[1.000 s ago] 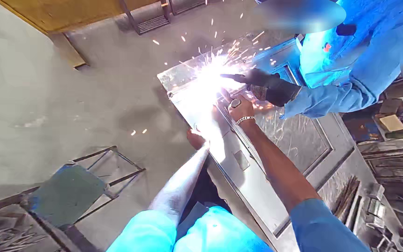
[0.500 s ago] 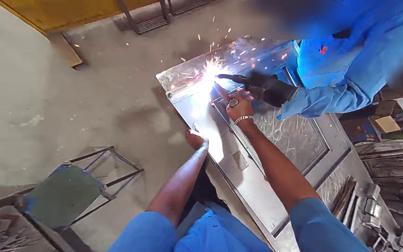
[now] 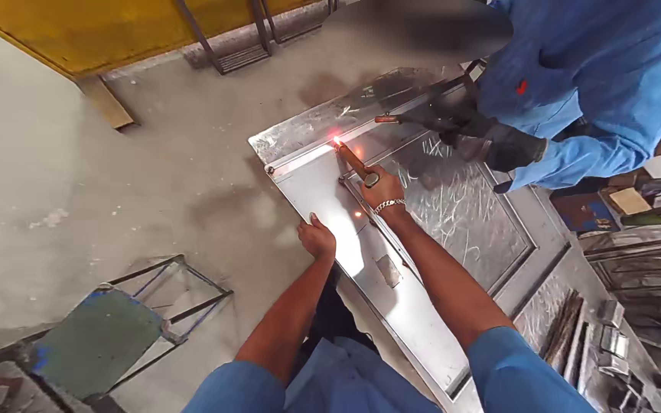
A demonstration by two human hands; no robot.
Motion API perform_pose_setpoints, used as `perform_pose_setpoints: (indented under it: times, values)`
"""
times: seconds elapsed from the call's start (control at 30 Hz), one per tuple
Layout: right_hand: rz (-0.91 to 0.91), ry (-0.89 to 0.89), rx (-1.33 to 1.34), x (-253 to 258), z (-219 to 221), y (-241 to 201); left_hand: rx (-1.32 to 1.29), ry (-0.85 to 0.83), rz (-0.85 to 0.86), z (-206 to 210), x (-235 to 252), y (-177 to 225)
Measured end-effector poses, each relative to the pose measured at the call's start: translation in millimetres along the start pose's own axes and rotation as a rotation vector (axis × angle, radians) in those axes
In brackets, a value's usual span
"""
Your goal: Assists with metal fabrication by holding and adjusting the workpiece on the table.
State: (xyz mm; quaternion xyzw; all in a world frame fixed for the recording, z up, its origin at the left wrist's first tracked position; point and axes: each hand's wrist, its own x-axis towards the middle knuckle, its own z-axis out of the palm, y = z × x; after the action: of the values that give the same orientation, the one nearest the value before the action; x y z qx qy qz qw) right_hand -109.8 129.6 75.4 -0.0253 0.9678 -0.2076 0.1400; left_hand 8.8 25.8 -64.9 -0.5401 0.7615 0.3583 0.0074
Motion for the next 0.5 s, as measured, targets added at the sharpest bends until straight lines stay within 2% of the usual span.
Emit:
perform_pose_setpoints:
  times: [0.13, 0.23, 0.37, 0.5]
  values:
    - [0.033, -0.06, -0.004, 2.3, -2.8, 4.2, -0.003, 0.001, -0.01, 0.3, 0.2, 1.2]
    - [0.053, -0.054, 0.102, 11.0, -6.1, 23.6, -0.013, 0.011, -0.012, 1.2, 0.4, 1.7]
    - [0.155, 0.06, 0.208, 37.4, -25.9, 57.7, -0.016, 0.009, -0.011, 3.6, 0.7, 1.9]
    - [0.33, 0.214, 0.295, 94.0, -61.9, 113.8, -0.004, 0.03, -0.002, 4.8, 1.1, 2.0]
